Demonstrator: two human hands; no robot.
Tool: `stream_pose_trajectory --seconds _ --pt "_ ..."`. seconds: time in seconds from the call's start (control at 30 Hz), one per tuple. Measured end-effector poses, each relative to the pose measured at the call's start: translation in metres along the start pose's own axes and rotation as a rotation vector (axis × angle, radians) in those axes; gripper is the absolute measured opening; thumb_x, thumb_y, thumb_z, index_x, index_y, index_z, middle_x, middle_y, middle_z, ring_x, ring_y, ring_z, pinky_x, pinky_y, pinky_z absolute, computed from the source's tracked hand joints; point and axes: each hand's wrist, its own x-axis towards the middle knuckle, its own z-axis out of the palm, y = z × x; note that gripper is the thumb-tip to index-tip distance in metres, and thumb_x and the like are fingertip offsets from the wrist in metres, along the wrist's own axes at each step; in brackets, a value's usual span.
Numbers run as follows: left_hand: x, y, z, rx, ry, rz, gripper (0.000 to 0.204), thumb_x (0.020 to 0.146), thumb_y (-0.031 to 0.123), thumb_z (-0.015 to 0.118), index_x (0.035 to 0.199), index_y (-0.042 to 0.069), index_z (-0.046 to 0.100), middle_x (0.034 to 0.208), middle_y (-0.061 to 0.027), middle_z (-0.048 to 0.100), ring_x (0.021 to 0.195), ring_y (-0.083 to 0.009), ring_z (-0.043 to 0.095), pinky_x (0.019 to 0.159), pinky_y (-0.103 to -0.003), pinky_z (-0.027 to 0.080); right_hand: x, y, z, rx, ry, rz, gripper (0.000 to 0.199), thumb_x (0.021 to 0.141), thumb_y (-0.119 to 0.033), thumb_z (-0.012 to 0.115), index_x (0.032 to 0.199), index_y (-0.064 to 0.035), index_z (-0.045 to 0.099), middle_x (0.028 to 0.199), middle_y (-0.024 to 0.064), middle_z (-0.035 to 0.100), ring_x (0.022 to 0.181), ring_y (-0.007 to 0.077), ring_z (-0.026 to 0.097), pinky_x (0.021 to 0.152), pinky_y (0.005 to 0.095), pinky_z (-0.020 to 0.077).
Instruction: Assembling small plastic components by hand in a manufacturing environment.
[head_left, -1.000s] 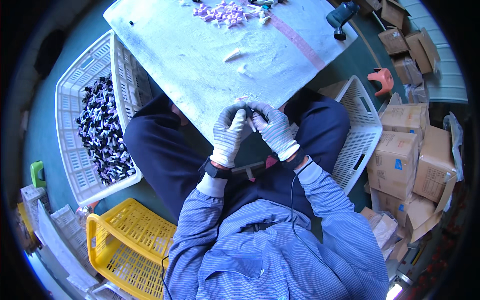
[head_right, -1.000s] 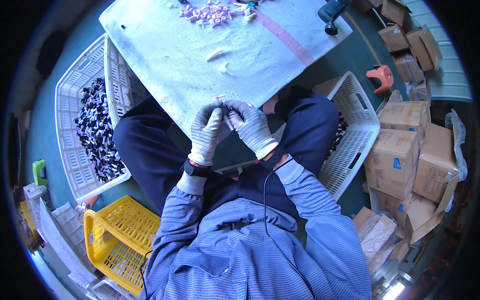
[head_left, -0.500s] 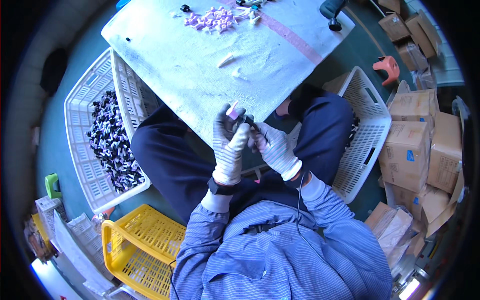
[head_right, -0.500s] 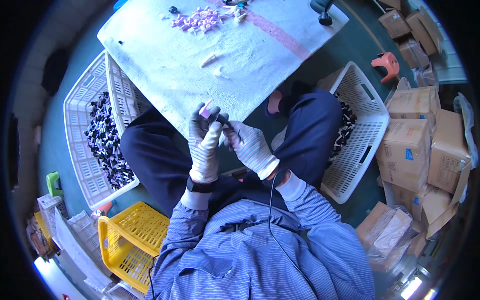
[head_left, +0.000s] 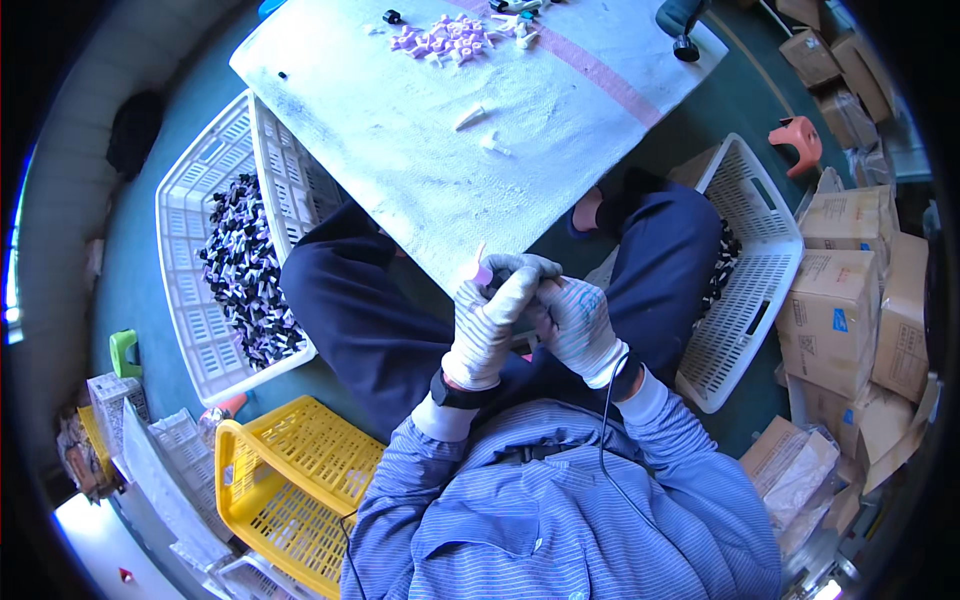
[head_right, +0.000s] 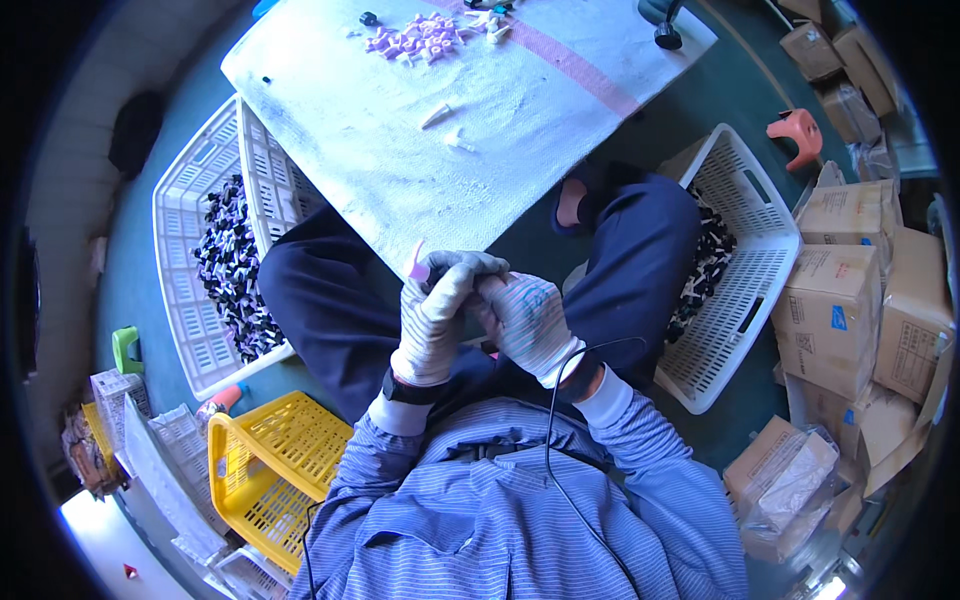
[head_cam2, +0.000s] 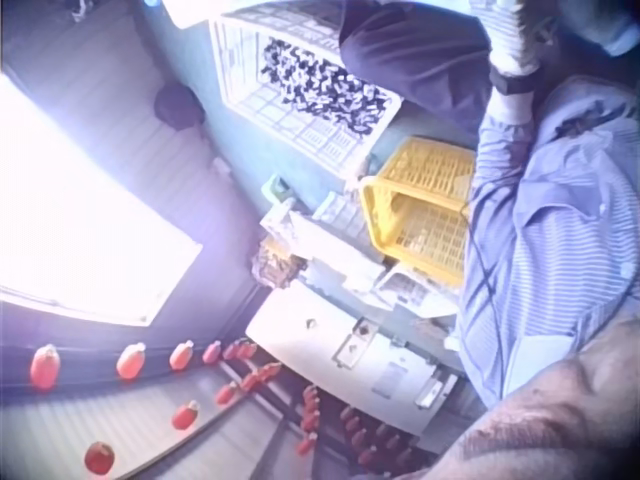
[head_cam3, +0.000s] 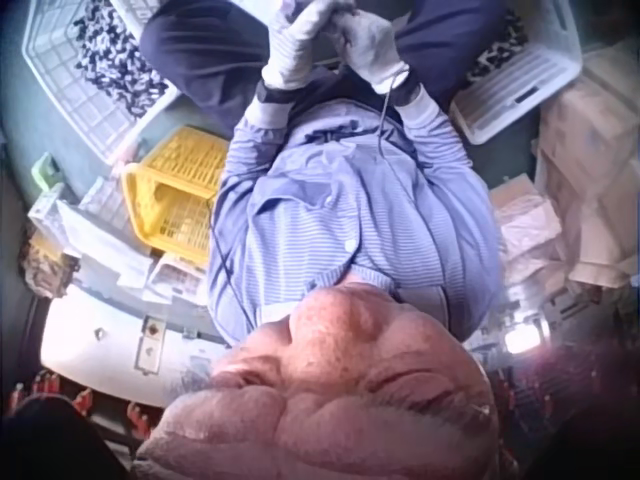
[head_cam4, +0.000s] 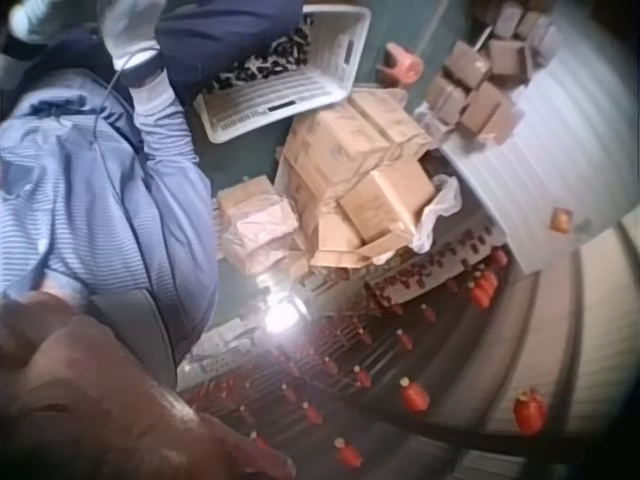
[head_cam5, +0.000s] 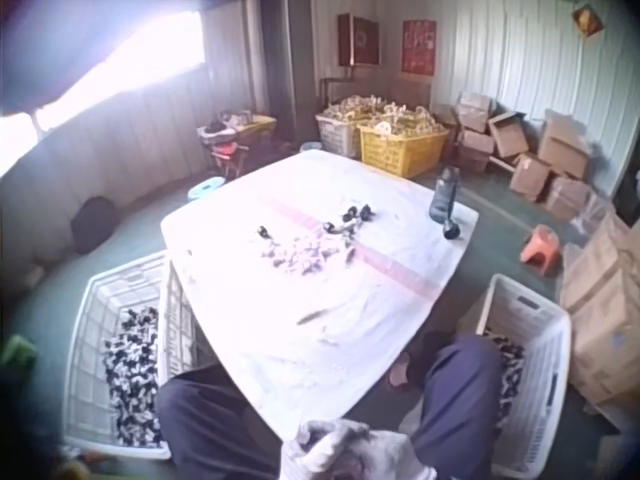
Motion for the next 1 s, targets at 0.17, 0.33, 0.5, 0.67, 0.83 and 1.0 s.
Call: stream_pose_trajectory --seconds 0.17,0.33,0.5,0.67,0.83,1.0 --pt "-0.005 0.006 0.005 0.023 0.004 -0.095 0.026 0.094 0.025 0.066 0.094 -0.002 0.064 0.099 -0.0183 0.070 0.078 -0.0212 0.069 0.066 -0.031 0.057 -0.002 -0.006 -0.007 0.005 -0.011 -0.032 0.014 0.086 -0.019 0.066 0.093 -0.0084 0.061 0.074 0.0141 0.061 0.070 0.0372 0.063 0.062 0.0469 0.0498" --pt "-0.002 -0.002 0.004 0.021 0.003 0.044 0.029 0.092 0.027 0.066 0.089 -0.002 0.067 0.088 -0.0148 0.071 0.080 -0.0229 0.069 0.086 -0.040 0.055 -0.004 -0.014 -0.013 0.010 -0.122 0.021 0.015 0.085 -0.015 0.066 0.098 -0.0080 0.063 0.079 0.0151 0.064 0.075 0.0384 0.064 0.065 0.0451 0.0515" --pt "0.001 0.005 0.010 -0.129 -0.103 0.133 0.026 0.087 0.025 0.068 0.080 0.000 0.066 0.080 -0.0127 0.070 0.085 -0.0286 0.070 0.111 -0.051 0.037 -0.008 -0.027 -0.015 0.881 -0.197 0.350 0.025 0.098 -0.028 0.061 0.109 -0.0057 0.065 0.090 0.0083 0.067 0.088 0.0212 0.068 0.075 0.0357 0.0531" --pt "-0.004 0.006 0.006 -0.146 -0.183 0.054 0.030 0.095 0.029 0.061 0.076 0.006 0.060 0.076 -0.0070 0.064 0.089 -0.0264 0.068 0.114 -0.056 0.031 -0.011 -0.031 -0.021 1.479 -0.336 0.817 0.037 0.098 -0.032 0.063 0.120 -0.0030 0.058 0.100 0.0005 0.063 0.089 0.0098 0.060 0.077 0.0268 0.0511" --pt "-0.004 0.006 0.011 -0.019 -0.096 0.186 0.028 0.095 0.025 0.062 0.077 0.004 0.061 0.072 -0.0102 0.067 0.084 -0.0286 0.071 0.112 -0.055 0.035 -0.004 -0.026 -0.006 0.955 -0.087 0.544 0.030 0.097 -0.027 0.065 0.115 -0.0028 0.061 0.099 0.0028 0.066 0.090 0.0135 0.063 0.078 0.0302 0.0519" --pt "-0.008 0.006 0.010 -0.013 0.011 0.140 0.019 0.093 0.014 0.063 0.082 0.000 0.066 0.079 -0.0120 0.071 0.090 -0.0264 0.072 0.110 -0.050 0.039 -0.010 -0.027 -0.004 0.625 -0.045 0.262 0.018 0.094 -0.018 0.065 0.105 -0.0036 0.063 0.088 0.0121 0.069 0.080 0.0270 0.069 0.070 0.0356 0.0527"
